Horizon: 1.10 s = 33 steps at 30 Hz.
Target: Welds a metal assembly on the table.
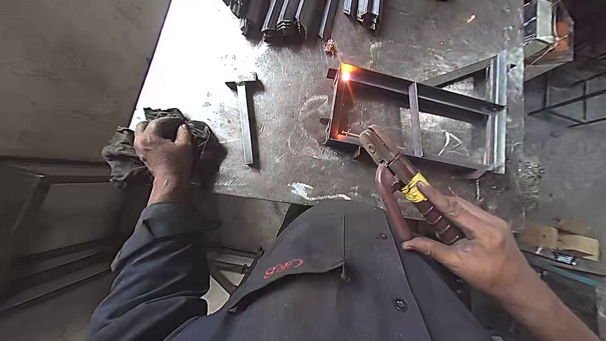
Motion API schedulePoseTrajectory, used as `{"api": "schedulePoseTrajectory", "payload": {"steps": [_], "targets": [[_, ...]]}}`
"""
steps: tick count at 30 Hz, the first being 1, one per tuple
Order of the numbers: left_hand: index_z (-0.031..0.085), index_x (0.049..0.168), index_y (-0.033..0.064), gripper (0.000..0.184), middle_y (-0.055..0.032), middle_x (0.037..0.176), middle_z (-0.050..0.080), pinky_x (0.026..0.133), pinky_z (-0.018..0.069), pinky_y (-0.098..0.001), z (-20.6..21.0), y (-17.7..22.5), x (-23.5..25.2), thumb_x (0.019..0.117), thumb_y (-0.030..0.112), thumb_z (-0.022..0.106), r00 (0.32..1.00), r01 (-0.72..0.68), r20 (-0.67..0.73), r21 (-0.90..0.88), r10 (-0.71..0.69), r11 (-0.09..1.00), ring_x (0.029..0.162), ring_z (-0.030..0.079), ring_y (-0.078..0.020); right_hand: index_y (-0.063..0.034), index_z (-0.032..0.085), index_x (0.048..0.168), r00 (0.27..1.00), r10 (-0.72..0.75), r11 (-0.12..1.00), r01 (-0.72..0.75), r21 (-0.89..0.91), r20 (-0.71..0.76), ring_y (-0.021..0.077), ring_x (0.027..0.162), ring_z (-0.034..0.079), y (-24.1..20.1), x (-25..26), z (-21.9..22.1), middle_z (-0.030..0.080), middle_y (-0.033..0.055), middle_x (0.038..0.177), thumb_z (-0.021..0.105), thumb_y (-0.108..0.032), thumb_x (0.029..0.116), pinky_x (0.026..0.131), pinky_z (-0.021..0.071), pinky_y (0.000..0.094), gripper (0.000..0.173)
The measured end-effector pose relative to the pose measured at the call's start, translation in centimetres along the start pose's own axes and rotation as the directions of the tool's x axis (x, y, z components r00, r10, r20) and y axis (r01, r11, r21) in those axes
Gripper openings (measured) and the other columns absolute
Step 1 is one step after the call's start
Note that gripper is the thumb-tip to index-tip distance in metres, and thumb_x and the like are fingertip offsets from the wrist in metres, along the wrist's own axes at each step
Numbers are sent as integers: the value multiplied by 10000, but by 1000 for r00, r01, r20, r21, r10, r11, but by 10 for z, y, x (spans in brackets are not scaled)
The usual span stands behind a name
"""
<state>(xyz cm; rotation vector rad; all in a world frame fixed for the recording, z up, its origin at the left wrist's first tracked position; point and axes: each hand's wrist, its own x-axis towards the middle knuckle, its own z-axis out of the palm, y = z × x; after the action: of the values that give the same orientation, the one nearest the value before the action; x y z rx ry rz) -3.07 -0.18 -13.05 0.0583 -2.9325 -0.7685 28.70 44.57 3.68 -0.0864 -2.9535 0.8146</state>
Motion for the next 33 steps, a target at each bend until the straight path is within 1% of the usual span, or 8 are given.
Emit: {"api": "schedulePoseTrajectory", "payload": {"steps": [7, 15, 17, 20, 22, 25, 29, 33], "targets": [[668, 1269, 33, 413, -280, 1323, 613, 1124, 385, -606, -1, -2, -2, 1008, 339, 571, 1000, -7, -4, -32, 7, 999, 1303, 549, -436, -171, 617, 1442, 999, 17, 998, -16, -55, 31, 138, 900, 677, -10, 5, 10, 720, 109, 1122, 741, -694, 803, 751, 576, 310, 835], [670, 1268, 45, 411, -284, 1331, 606, 1120, 383, -621, 0, -1, -2, 1007, 345, 568, 1000, 9, -2, -29, -9, 1000, 1309, 542, -442, -205, 605, 1456, 999, 31, 996, -27, -81, 41, 146, 898, 683, -14, 6, 14, 725, 98, 1129, 717, -722, 805, 741, 577, 335, 838], [675, 1270, 65, 400, -263, 1335, 611, 1123, 391, -598, 2, -3, -2, 1006, 346, 570, 1000, 8, -18, -28, -9, 1000, 1311, 548, -420, -208, 610, 1452, 999, 27, 996, -24, -89, 36, 159, 916, 697, -14, 6, 15, 728, 108, 1146, 717, -716, 807, 748, 584, 343, 828], [672, 1272, 66, 404, -260, 1343, 609, 1128, 375, -616, 1, -2, -1, 1015, 358, 561, 1000, 15, -9, -5, -15, 1000, 1324, 536, -426, -210, 620, 1441, 999, 21, 996, -18, -91, 28, 158, 943, 700, -15, 7, 15, 734, 99, 1129, 715, -713, 809, 778, 586, 339, 813], [660, 1282, 46, 418, -274, 1359, 598, 1133, 360, -640, -1, 1, -2, 1022, 353, 547, 1000, 18, -1, 12, -18, 1000, 1344, 518, -445, -206, 617, 1445, 1000, 10, 996, -8, -89, 26, 168, 915, 699, -14, 8, 16, 744, 99, 1090, 706, -713, 814, 765, 580, 356, 814], [669, 1273, 52, 417, -270, 1346, 603, 1131, 358, -632, -1, 1, -3, 1013, 353, 541, 1000, 9, -2, -2, -9, 1000, 1332, 520, -440, -226, 606, 1456, 998, 33, 995, -28, -94, 49, 168, 923, 697, -14, 8, 15, 727, 105, 1153, 696, -729, 812, 761, 581, 356, 822], [671, 1275, 68, 403, -264, 1342, 604, 1128, 368, -615, 1, -3, -2, 1010, 345, 546, 1000, 6, -10, -2, -6, 1000, 1320, 532, -429, -213, 606, 1457, 999, 14, 996, -10, -86, 47, 171, 889, 685, -13, 9, 16, 722, 113, 1132, 693, -728, 819, 721, 572, 351, 824], [663, 1282, 53, 409, -274, 1342, 600, 1130, 362, -620, -1, 1, -3, 1014, 341, 551, 1000, 8, 0, -8, -8, 1000, 1325, 526, -437, -223, 603, 1460, 998, 18, 995, -12, -97, 55, 175, 901, 693, -14, 10, 14, 723, 116, 1150, 685, -732, 822, 729, 577, 356, 821]]}}
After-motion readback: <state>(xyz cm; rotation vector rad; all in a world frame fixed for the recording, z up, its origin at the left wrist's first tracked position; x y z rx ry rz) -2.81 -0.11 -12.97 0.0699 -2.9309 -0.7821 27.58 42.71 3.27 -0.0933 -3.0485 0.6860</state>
